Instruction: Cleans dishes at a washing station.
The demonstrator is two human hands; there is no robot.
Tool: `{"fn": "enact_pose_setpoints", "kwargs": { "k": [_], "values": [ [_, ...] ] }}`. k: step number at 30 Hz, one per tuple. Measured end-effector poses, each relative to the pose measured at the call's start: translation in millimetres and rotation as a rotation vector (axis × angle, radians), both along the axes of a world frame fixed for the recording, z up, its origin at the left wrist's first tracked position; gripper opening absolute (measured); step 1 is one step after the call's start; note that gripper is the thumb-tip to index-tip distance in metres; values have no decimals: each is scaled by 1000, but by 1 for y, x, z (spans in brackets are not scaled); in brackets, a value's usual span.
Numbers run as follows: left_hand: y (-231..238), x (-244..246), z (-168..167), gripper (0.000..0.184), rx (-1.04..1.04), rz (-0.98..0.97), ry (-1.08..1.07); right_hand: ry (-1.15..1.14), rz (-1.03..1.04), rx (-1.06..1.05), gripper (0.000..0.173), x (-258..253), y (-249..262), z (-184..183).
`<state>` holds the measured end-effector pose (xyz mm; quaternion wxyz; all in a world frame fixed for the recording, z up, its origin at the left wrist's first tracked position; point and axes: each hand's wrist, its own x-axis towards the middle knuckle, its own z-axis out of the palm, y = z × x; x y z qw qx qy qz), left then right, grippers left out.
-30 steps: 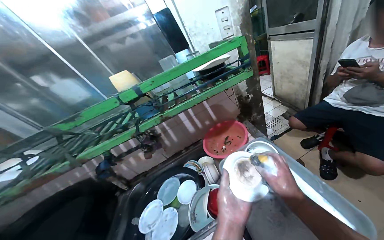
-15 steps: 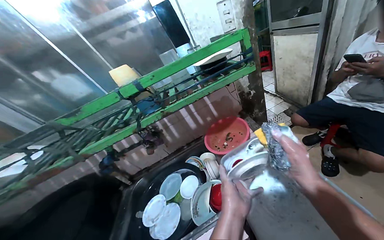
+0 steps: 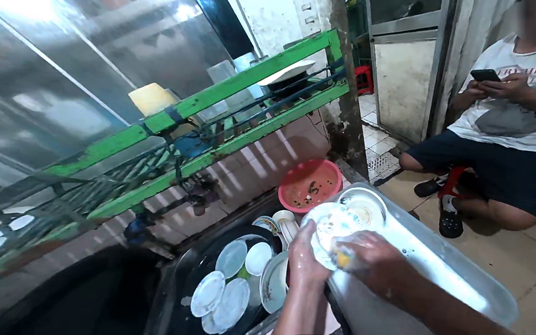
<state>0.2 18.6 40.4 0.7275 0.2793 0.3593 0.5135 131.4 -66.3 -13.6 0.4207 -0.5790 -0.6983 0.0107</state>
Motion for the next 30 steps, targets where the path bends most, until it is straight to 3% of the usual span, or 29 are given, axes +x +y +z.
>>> {"fn": "enact_pose_setpoints", "kwargs": {
  "k": [3, 5, 7, 9, 10, 14, 16, 19, 21, 23, 25, 27, 30],
  "values": [
    [-3, -5, -1, 31, -22, -68, -23, -5, -35, -234, 37, 39, 17, 15],
    [-11, 1, -4, 32, -51, -103, -16, 23, -39, -316, 41, 33, 27, 31],
    [-13, 2, -3, 34, -46, -95, -8, -14, 44, -135, 43, 4, 24, 23],
    [-5, -7, -2, 38, 11, -61, 30, -16, 119, 109, 34, -18, 18, 6],
    [2, -17, -3, 38, 42, -28, 50, -27, 159, 113, 32, -20, 14, 2],
    [39, -83, -28, 28, 121, 268, 159, -48, 154, -133, 27, 21, 0, -21],
    [54, -132, -44, 27, 22, 487, 175, -67, 121, -283, 26, 50, -11, -30],
    [71, -191, -68, 40, -163, 739, -25, -122, 23, -808, 36, 71, -22, -24],
    [70, -185, -59, 44, -210, 737, -56, -107, -6, -980, 37, 70, -21, -23],
    [59, -143, -39, 35, -146, 595, 59, -26, 11, -1012, 37, 67, -16, -23],
    [39, -92, -25, 30, 18, 299, 246, 119, 33, -871, 37, 68, -11, -27],
    [15, -47, -31, 39, 258, -149, 485, 195, -23, -745, 40, 72, -9, -15],
    [-5, 16, -49, 58, 677, -941, 1114, 357, -215, -615, 47, 80, -14, -6]
  ]
}}
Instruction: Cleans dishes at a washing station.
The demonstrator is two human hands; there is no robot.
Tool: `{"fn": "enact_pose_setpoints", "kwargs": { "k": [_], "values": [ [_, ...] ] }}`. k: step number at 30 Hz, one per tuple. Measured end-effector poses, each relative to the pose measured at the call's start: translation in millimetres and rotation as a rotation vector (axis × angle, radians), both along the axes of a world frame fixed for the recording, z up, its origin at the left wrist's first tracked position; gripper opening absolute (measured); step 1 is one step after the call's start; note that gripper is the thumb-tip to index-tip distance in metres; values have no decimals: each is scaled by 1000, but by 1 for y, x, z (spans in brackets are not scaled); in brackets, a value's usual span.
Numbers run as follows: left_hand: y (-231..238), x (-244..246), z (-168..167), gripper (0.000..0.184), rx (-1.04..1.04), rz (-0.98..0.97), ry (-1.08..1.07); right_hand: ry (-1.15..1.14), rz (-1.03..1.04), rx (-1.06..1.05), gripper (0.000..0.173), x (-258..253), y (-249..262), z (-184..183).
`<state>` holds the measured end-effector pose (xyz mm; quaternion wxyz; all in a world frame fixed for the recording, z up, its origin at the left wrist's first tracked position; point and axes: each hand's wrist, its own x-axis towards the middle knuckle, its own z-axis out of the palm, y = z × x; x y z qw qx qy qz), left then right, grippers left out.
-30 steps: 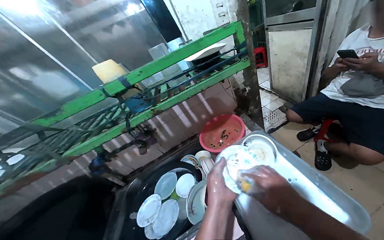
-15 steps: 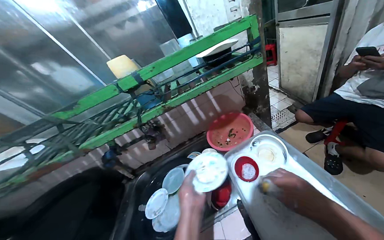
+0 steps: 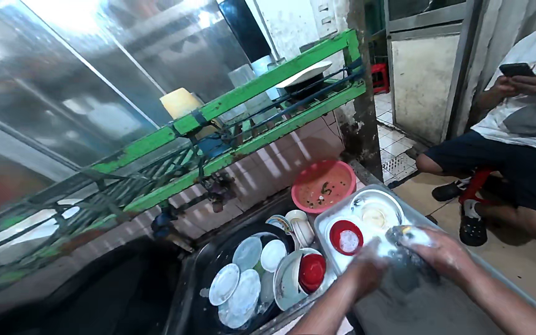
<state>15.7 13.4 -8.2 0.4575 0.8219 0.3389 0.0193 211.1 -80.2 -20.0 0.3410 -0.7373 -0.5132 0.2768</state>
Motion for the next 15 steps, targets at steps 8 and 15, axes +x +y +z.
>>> {"fn": "enact_pose_setpoints", "kwargs": {
  "k": [8, 15],
  "values": [
    [-53, 47, -10, 85, 254, -491, 662, 457, -315, 97, 44, 1, -8, 12],
    [-59, 35, -7, 55, 220, -541, 531, 788, -444, 299, 32, 6, -9, 9]
  ]
}}
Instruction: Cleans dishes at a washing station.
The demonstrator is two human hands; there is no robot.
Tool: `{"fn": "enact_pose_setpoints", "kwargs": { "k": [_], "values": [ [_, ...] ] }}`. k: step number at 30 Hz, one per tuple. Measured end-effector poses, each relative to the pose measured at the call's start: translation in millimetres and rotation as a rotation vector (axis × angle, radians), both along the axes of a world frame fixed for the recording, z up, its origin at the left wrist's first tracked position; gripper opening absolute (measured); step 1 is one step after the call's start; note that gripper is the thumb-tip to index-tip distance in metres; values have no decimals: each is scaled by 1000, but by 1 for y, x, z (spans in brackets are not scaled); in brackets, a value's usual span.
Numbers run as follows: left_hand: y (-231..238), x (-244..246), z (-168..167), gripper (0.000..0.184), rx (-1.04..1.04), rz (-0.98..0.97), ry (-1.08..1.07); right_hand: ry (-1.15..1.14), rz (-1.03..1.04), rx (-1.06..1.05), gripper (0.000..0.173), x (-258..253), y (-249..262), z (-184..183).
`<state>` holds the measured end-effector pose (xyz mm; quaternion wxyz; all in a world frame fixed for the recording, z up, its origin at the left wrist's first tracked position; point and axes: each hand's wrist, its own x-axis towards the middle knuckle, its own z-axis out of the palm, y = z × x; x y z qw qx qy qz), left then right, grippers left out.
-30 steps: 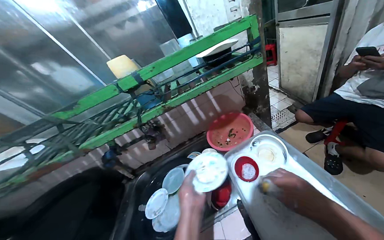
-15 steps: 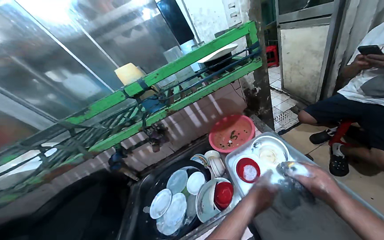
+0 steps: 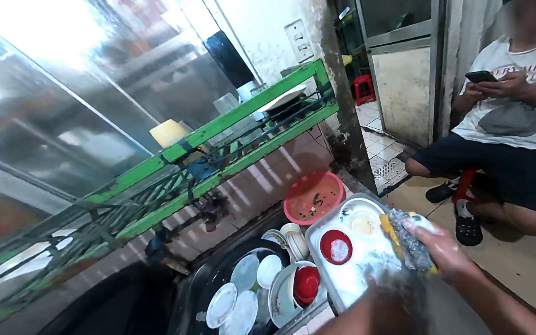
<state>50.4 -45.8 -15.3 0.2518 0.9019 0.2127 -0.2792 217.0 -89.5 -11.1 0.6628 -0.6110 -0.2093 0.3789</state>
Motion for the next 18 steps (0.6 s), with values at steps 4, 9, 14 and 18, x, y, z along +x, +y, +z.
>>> {"fn": "enact_pose_setpoints", "kwargs": {
  "k": [4, 9, 14, 18],
  "values": [
    [22, -2, -13, 47, 124, 22, -225, 99, -126, 109, 34, 6, -3, 6],
    [38, 14, -9, 44, 187, 155, -299, 32, -127, 110, 40, 6, -13, 4],
    [43, 25, -8, 51, 276, 285, -169, -8, -117, 71, 37, 9, -29, 3],
    [43, 20, -21, 49, 259, 128, -238, 72, -99, 112, 31, 5, -28, 6]
  ]
}}
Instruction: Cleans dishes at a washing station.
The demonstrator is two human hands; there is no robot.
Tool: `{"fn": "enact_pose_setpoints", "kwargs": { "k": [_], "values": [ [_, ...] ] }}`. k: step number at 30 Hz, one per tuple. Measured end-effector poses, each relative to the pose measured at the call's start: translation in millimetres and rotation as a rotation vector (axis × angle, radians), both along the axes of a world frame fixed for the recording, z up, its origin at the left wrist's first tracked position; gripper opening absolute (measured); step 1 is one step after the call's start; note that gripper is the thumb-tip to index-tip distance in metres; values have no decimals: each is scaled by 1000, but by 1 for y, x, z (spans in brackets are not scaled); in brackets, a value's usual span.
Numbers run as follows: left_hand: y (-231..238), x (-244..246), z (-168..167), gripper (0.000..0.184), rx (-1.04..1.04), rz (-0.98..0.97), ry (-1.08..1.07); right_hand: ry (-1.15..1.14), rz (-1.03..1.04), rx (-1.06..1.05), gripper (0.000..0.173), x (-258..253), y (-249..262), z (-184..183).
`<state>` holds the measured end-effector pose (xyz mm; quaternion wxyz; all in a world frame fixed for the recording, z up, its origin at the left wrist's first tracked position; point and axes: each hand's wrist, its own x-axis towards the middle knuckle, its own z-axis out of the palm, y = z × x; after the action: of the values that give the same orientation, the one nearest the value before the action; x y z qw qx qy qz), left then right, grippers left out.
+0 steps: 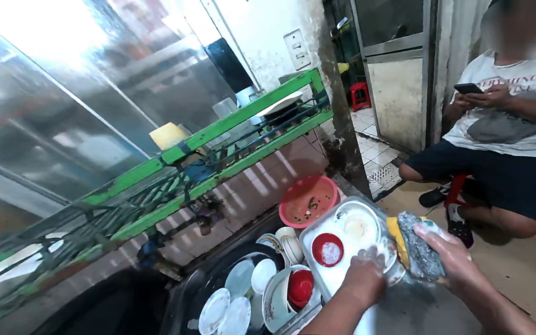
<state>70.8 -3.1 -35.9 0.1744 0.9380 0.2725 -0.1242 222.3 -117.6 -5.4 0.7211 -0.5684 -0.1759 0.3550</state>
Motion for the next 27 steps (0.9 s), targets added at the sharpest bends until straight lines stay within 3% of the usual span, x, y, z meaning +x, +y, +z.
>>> {"fn": "enact_pose_setpoints", "kwargs": {
  "k": [2, 3, 5, 8, 10, 11, 15, 16, 18, 20, 21, 23, 25, 27],
  "values": [
    [-11, -4, 9, 49, -213, 28, -174, 17, -23, 18, 30, 0, 1, -2],
    [-18, -7, 20, 49, -382, 137, -264, 31, -52, 24, 30, 0, 0, -1],
    [-30, -12, 44, 50, -693, 532, -442, 4, -130, 18, 31, -4, -2, 4],
    [-45, -23, 67, 53, -953, 806, -733, -457, -67, 150, 43, -35, -4, 4],
    [-59, -30, 71, 31, -1023, 709, -896, -899, -15, 245, 47, -60, 9, -2],
    [-62, -32, 70, 27, -1041, 667, -953, -979, 28, 199, 50, -65, 15, 2],
    [-66, -44, 71, 68, -1048, 680, -948, -419, 223, -228, 48, -38, 44, 38],
    [-64, -46, 71, 67, -1032, 701, -942, -411, 246, -280, 50, -40, 49, 42],
    [-56, -51, 70, 57, -976, 733, -927, -654, 324, -297, 51, -67, 47, 47],
    [-51, -60, 73, 34, -931, 753, -934, -974, 350, -166, 54, -98, 41, 42],
    [-50, -64, 75, 33, -919, 741, -932, -990, 337, -92, 54, -101, 42, 38],
    [-51, -72, 70, 54, -930, 686, -931, -675, 335, -111, 50, -84, 52, 36],
    [-54, -75, 67, 68, -957, 639, -958, -350, 303, -257, 49, -54, 67, 42],
    [-58, -76, 76, 60, -1015, 692, -958, -384, 287, -351, 49, -46, 67, 49]
  ]
}}
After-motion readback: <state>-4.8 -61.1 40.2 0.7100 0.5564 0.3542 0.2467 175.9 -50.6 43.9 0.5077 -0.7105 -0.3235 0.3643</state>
